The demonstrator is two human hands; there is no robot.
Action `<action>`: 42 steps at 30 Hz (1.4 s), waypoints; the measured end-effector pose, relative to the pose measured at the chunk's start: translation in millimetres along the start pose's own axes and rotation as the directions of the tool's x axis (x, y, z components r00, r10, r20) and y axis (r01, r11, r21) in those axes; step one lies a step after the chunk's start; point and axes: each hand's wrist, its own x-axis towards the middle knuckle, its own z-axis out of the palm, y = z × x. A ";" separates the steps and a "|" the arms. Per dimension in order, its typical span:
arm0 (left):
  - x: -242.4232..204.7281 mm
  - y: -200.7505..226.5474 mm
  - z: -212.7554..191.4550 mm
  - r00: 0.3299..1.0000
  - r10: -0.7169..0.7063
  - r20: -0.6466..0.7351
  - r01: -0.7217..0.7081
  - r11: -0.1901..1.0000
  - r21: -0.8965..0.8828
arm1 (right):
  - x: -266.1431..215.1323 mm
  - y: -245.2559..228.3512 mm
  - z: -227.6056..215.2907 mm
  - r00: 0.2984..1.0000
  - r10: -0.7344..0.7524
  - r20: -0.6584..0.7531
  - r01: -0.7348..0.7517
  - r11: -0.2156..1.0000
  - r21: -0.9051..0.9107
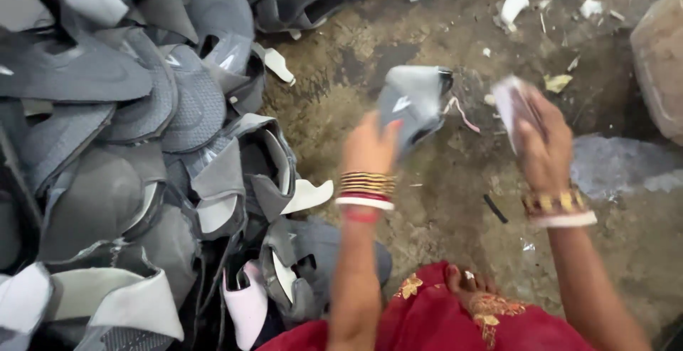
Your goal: Cleaning and prepping grey shoe uppers using a scrubbing block.
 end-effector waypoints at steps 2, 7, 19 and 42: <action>-10.8 115.6 -2.6 0.959 0.170 0.227 -0.189 0.980 0.062 | -31.5 -8.7 -14.1 0.999 0.029 -0.027 -0.029 1.000 -0.010; -71.3 140.9 61.6 0.919 0.302 0.253 -0.353 0.917 0.185 | -68.3 -23.9 -24.2 0.990 0.128 -0.057 -0.128 0.992 0.003; -12.4 -55.9 -93.2 0.922 -0.186 -0.340 0.353 0.766 0.537 | -113.5 19.9 -74.7 0.997 0.006 -0.073 -0.020 0.982 -0.187; -14.3 -182.4 108.7 0.897 -0.374 -0.235 0.141 0.746 -0.651 | -129.4 -11.7 -105.3 0.976 0.007 -0.219 -0.086 0.930 -0.357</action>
